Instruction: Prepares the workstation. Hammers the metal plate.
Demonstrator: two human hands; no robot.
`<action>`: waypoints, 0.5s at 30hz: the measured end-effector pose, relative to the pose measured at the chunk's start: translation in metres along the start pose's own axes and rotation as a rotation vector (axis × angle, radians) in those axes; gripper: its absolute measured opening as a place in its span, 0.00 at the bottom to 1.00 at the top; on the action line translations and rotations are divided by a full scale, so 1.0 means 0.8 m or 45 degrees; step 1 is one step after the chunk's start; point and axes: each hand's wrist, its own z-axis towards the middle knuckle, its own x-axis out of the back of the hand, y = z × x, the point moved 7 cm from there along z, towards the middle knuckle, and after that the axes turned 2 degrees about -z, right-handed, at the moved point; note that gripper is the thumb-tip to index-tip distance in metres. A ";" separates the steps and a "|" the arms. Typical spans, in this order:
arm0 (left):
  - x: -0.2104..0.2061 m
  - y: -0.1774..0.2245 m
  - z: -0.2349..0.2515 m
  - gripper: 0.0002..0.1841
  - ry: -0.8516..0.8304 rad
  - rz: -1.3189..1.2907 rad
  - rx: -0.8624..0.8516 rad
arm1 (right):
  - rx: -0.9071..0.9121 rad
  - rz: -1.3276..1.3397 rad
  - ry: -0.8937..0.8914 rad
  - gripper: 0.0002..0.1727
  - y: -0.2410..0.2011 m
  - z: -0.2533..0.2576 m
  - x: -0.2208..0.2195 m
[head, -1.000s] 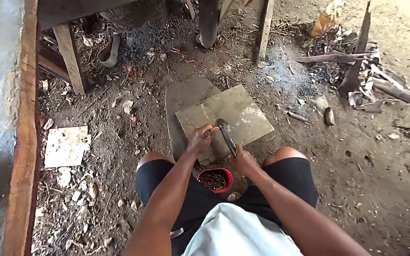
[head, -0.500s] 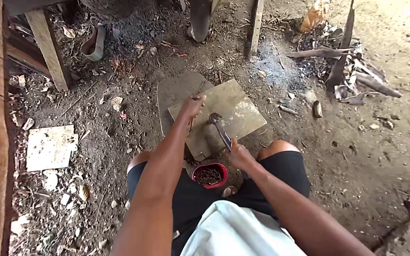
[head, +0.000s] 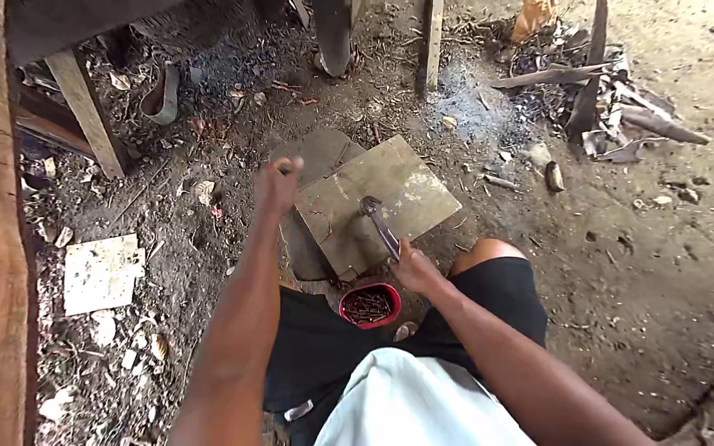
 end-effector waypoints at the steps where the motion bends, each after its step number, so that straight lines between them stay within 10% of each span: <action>1: -0.022 -0.006 -0.006 0.27 -0.224 0.179 -0.004 | -0.001 -0.003 0.002 0.31 0.000 0.001 0.000; 7: -0.161 -0.093 -0.067 0.19 -0.580 0.624 -0.079 | -0.008 0.010 0.000 0.30 0.001 0.000 0.001; 15: -0.101 -0.096 -0.068 0.16 -0.372 0.393 0.053 | -0.002 0.005 0.011 0.28 -0.005 -0.001 -0.002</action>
